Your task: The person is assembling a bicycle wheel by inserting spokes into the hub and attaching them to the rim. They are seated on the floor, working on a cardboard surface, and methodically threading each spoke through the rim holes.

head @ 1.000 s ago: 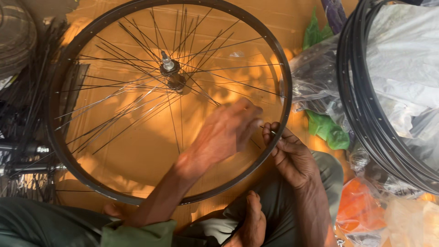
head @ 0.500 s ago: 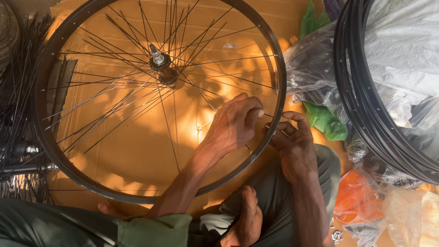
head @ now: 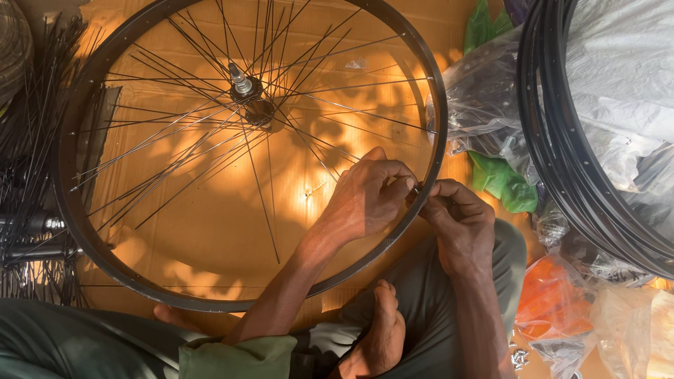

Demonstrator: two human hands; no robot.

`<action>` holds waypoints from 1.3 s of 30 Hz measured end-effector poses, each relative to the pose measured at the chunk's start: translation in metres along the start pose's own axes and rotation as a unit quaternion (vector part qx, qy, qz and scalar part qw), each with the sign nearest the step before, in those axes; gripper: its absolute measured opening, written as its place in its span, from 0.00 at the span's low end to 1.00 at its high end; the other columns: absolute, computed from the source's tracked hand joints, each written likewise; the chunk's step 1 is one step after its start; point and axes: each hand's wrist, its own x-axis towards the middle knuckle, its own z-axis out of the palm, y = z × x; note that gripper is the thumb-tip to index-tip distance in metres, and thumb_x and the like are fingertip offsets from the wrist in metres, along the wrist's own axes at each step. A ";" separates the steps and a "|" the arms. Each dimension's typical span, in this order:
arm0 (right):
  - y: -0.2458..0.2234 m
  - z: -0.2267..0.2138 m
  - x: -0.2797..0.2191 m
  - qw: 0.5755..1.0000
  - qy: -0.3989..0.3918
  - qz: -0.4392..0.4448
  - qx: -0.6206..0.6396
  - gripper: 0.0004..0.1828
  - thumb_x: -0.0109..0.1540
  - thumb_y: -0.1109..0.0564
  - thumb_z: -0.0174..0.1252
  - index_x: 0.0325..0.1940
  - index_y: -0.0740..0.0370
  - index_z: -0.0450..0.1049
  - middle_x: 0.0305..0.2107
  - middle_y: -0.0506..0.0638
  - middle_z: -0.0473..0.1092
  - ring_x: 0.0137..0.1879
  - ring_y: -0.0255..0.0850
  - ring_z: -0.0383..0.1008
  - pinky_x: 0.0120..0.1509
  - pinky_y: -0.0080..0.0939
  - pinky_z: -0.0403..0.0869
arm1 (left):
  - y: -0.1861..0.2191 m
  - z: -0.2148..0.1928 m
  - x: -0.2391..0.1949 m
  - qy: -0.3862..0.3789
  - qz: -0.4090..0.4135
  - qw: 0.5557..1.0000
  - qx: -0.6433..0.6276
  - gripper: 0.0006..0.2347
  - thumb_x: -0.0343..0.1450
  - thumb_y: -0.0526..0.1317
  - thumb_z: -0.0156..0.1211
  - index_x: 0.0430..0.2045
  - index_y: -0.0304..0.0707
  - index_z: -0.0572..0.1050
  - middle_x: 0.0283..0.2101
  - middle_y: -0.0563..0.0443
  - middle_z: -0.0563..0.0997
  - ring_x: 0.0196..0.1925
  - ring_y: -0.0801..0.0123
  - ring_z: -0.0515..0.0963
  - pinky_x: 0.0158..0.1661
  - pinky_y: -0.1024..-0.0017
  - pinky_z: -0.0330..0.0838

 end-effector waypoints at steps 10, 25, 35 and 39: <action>-0.006 0.003 -0.001 0.999 -0.008 0.012 0.029 0.07 0.64 0.68 0.60 0.47 0.71 0.75 0.44 0.56 0.78 0.52 0.44 0.80 0.60 0.43 0.79 | -0.004 -0.006 0.001 -0.023 0.048 0.999 -0.003 0.08 0.72 0.40 0.58 0.31 0.37 0.82 0.25 0.46 0.74 0.32 0.59 0.73 0.40 0.59 0.69; -0.002 0.013 -0.007 0.995 0.010 -0.089 -0.049 0.13 0.66 0.67 0.61 0.54 0.72 0.72 0.43 0.54 0.77 0.47 0.36 0.78 0.53 0.36 0.78 | 0.022 -0.022 -0.005 -0.092 -0.136 0.976 -0.143 0.10 0.68 0.42 0.60 0.37 0.35 0.77 0.36 0.46 0.82 0.34 0.65 0.82 0.32 0.59 0.78; 0.000 0.015 -0.008 0.991 0.026 -0.102 -0.087 0.10 0.68 0.67 0.61 0.53 0.72 0.73 0.41 0.52 0.76 0.45 0.34 0.76 0.51 0.35 0.76 | 0.020 -0.013 0.002 -0.083 -0.083 0.985 -0.131 0.14 0.67 0.48 0.55 0.26 0.33 0.77 0.33 0.38 0.80 0.38 0.57 0.82 0.37 0.63 0.75; 0.000 0.015 -0.007 0.991 0.019 -0.103 -0.078 0.11 0.67 0.66 0.60 0.53 0.71 0.72 0.41 0.51 0.77 0.44 0.34 0.77 0.51 0.35 0.77 | 0.016 -0.003 0.008 -0.028 -0.059 0.996 0.069 0.18 0.72 0.49 0.52 0.22 0.29 0.79 0.33 0.35 0.81 0.43 0.50 0.80 0.42 0.58 0.72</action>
